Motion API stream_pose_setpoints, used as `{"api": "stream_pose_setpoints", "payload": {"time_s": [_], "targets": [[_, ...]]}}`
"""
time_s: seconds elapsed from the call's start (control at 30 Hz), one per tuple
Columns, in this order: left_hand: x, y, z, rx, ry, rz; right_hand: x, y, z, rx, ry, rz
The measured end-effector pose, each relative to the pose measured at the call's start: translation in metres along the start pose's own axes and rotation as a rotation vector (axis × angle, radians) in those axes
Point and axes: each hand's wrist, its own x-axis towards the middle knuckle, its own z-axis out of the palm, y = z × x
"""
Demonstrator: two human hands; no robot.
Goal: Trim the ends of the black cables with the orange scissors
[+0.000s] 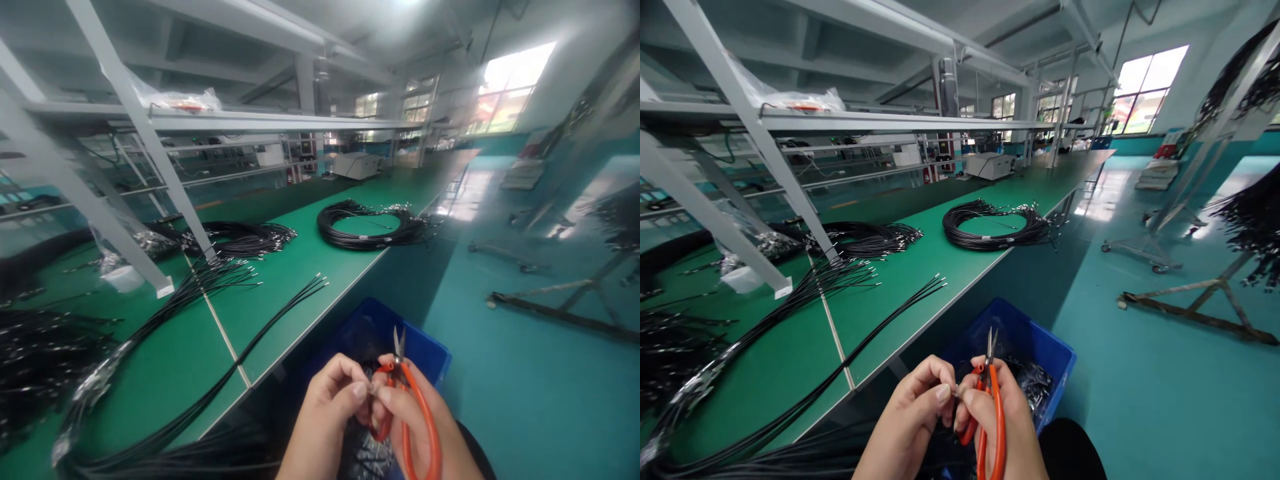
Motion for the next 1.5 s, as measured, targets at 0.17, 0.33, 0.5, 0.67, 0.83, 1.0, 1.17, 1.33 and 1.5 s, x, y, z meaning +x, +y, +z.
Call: {"api": "stream_pose_setpoints", "payload": {"time_s": [0.17, 0.33, 0.5, 0.67, 0.83, 1.0, 1.17, 1.33, 1.5], "targets": [[0.001, 0.003, -0.003, 0.095, -0.003, 0.043, -0.001, -0.005, 0.006, 0.040, 0.030, 0.006], [-0.006, 0.015, -0.008, 0.632, 0.216, 0.303, -0.005, -0.012, 0.010, 0.122, 0.050, 0.072], [-0.011, 0.016, -0.003, 1.158, 0.222, 0.651, -0.006, -0.013, 0.010, 0.132, 0.082, 0.113], [-0.011, 0.021, -0.012, 1.098, 0.255, 0.488, -0.004, -0.011, 0.012, 0.164, 0.009, 0.064], [-0.012, 0.019, -0.014, 0.555, -0.005, 0.107, -0.003, -0.009, 0.016, 0.124, -0.023, 0.038], [-0.011, 0.009, -0.008, 0.300, 0.075, 0.117, 0.002, -0.006, 0.019, 0.059, -0.016, 0.003], [-0.012, 0.004, -0.004, 0.161, 0.064, 0.110, 0.000, -0.009, 0.023, 0.021, 0.022, 0.000], [-0.010, -0.002, -0.008, 0.156, 0.088, 0.079, -0.002, -0.010, 0.023, -0.003, 0.100, 0.046], [-0.006, -0.004, -0.016, 0.137, 0.093, 0.011, 0.004, -0.004, 0.014, -0.038, 0.058, -0.015]]}}
